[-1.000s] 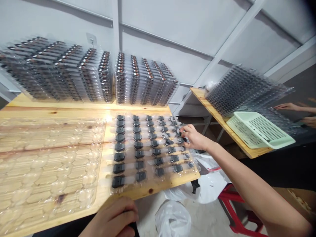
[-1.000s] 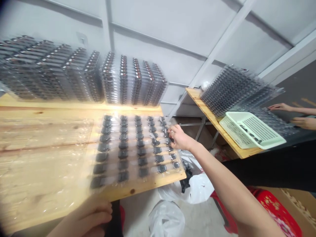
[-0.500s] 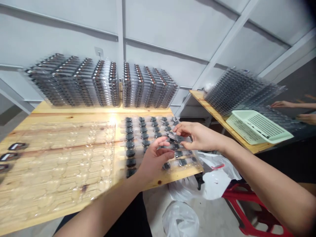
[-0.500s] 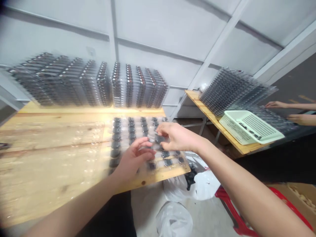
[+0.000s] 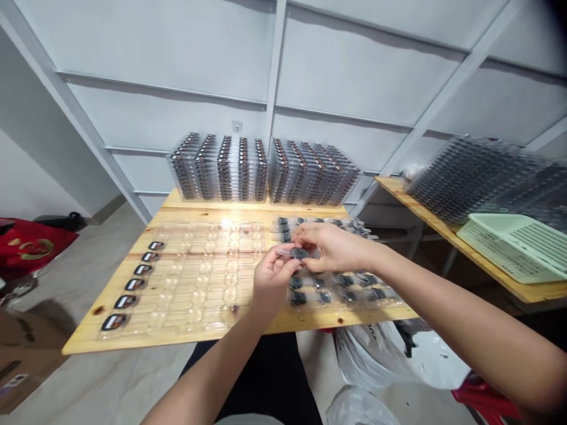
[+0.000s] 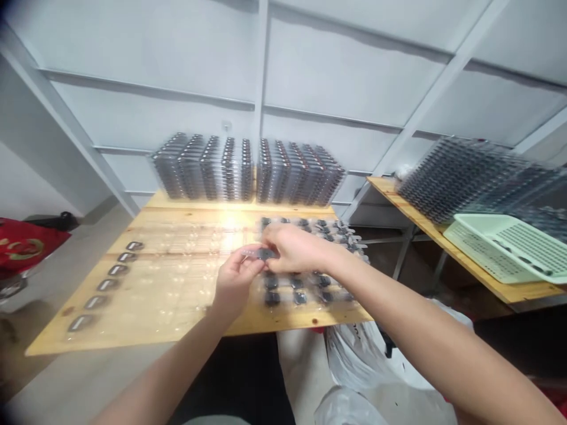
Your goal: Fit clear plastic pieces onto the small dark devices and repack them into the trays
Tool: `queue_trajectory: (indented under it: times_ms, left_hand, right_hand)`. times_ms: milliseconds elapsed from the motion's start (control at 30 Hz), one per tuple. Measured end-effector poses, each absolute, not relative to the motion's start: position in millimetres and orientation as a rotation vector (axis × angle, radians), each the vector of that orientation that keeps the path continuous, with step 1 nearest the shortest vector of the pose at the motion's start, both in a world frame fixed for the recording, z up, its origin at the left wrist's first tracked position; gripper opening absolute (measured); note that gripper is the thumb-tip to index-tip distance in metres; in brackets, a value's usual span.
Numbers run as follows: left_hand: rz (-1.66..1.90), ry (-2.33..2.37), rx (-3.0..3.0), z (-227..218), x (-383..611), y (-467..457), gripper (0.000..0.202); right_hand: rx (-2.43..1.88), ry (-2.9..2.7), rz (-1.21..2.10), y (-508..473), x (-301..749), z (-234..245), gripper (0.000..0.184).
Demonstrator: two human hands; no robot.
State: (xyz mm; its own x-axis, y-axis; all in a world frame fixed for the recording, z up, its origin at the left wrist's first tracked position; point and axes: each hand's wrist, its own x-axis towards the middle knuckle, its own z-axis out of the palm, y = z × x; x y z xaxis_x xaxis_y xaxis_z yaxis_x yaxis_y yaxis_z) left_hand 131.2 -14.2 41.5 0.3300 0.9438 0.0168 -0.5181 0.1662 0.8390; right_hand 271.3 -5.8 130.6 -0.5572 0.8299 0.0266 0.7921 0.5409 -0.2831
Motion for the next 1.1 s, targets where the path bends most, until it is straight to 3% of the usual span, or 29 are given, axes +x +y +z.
queue_trajectory:
  times_ms: [233, 467, 700, 967, 1100]
  left_hand:
    - [1.246, 0.523, 0.838, 39.0, 85.2, -2.9, 0.025]
    - [1.289, 0.548, 0.812, 44.8, 58.5, 5.1, 0.027]
    - [1.305, 0.564, 0.775, 52.4, 50.6, 9.9, 0.028]
    - [1.319, 0.557, 0.719, 54.8, 54.5, 14.7, 0.027]
    - [1.295, 0.523, 0.724, 55.8, 55.2, 15.1, 0.027]
  right_hand:
    - [-1.321, -2.532, 0.325, 1.6, 226.7, 127.6, 0.012]
    - [-1.305, -2.347, 0.561, 6.2, 207.3, 126.5, 0.023]
    - [-1.295, -2.051, 0.768, 10.6, 198.3, 114.8, 0.021]
    - [-1.220, -2.091, 0.569, 9.2, 198.4, 113.3, 0.020]
    - [-1.238, -2.020, 0.639, 7.9, 200.5, 113.8, 0.020]
